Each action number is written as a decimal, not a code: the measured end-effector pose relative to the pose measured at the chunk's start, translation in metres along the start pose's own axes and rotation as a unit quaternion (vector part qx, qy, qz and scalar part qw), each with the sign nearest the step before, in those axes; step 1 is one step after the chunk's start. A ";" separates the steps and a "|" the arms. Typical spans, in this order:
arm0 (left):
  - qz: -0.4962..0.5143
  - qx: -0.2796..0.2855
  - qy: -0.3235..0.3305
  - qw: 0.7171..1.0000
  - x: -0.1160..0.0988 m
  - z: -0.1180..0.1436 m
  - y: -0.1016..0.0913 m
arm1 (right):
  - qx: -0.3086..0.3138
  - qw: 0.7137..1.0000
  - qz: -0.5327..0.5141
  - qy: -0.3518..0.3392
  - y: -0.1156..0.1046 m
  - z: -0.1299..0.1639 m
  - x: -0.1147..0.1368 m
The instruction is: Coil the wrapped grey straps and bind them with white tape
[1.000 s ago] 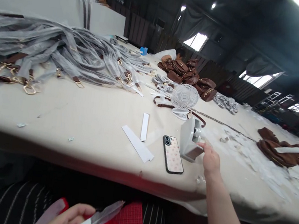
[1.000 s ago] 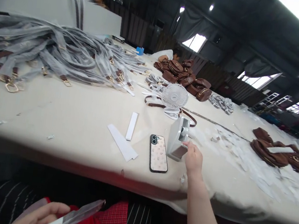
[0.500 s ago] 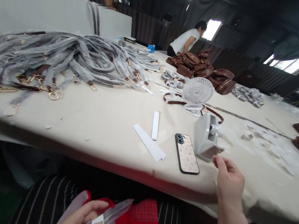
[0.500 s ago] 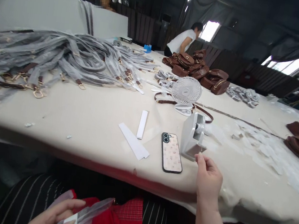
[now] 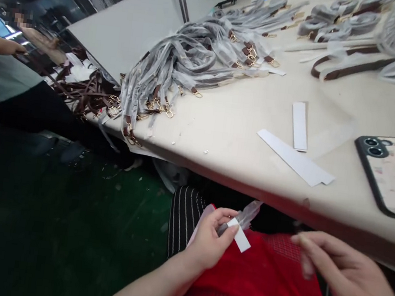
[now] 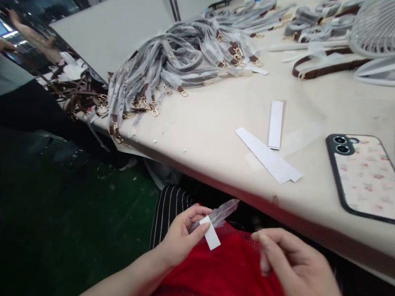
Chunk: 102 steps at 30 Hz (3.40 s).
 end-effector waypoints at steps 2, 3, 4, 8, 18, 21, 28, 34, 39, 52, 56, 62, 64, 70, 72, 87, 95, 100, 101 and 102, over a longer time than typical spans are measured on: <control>-0.011 -0.008 0.022 1.000 -0.001 0.001 0.000 | 0.097 0.992 -0.073 0.026 0.046 0.005 0.013; -0.018 -0.012 0.032 0.999 -0.001 0.001 -0.001 | 0.136 0.984 -0.105 0.036 0.064 0.007 0.016; -0.025 -0.015 0.039 0.999 -0.001 0.001 -0.001 | 0.161 0.977 -0.129 0.045 0.076 0.009 0.015; -0.034 -0.021 0.055 0.998 0.000 0.000 -0.003 | 0.216 0.958 -0.181 0.063 0.101 0.016 -0.002; -0.015 -0.031 0.058 0.998 -0.006 0.004 -0.001 | 0.237 0.950 -0.185 0.082 0.116 0.011 -0.018; -0.010 -0.031 0.057 0.998 -0.007 0.004 -0.001 | 0.241 0.949 -0.179 0.091 0.121 0.010 -0.024; 0.012 -0.039 0.031 0.999 -0.004 0.007 0.002 | 0.241 0.951 -0.160 0.115 0.130 0.008 -0.034; 0.140 -0.011 -0.055 0.989 0.004 0.006 0.007 | 0.248 0.948 -0.174 0.095 0.134 0.010 -0.033; 0.084 -0.005 -0.044 0.995 0.003 0.003 0.006 | 0.276 0.933 -0.216 0.083 0.132 0.015 -0.029; -0.008 0.043 -0.009 0.999 -0.007 0.001 0.010 | 0.309 0.883 -0.309 0.172 0.135 0.020 -0.031; 0.008 0.040 -0.014 0.999 -0.003 0.000 0.008 | 0.314 0.870 -0.331 0.189 0.135 0.020 -0.032; 0.031 0.018 -0.030 0.999 -0.005 -0.003 0.003 | 0.345 0.885 -0.258 0.174 0.142 0.024 -0.046; 0.033 0.014 -0.029 0.999 -0.005 -0.004 -0.001 | 0.351 0.902 -0.199 0.154 0.137 0.025 -0.046; 0.024 0.075 -0.063 0.995 0.006 0.001 0.005 | 0.107 0.979 0.117 -0.129 0.064 0.010 0.003; 0.047 0.130 -0.098 0.986 0.013 0.008 0.015 | 0.101 0.953 0.191 -0.213 0.057 0.012 0.016; -0.397 0.235 0.180 0.869 -0.009 0.010 0.029 | 0.118 0.918 0.292 -0.241 0.087 0.017 -0.015; -0.448 0.100 0.325 0.827 -0.019 0.019 0.023 | 0.106 0.951 0.212 -0.196 0.083 0.025 -0.005; -0.427 0.083 0.451 0.779 -0.022 0.028 0.020 | 0.185 0.981 -0.052 -0.032 0.077 0.014 -0.007; -0.427 0.093 0.484 0.758 -0.023 0.031 0.023 | 0.191 0.977 -0.099 0.004 0.077 0.009 -0.010; -0.426 0.104 0.514 0.737 -0.023 0.034 0.025 | 0.195 0.972 -0.128 0.032 0.078 0.003 -0.012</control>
Point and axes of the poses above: each hand's wrist, its own z-axis away from the middle knuckle, its own y-axis out of the palm, x = y × z, the point moved 6 cm from there along -z, towards the middle knuckle, and after that the axes turned 9 degrees about z, right-handed, at the moved point
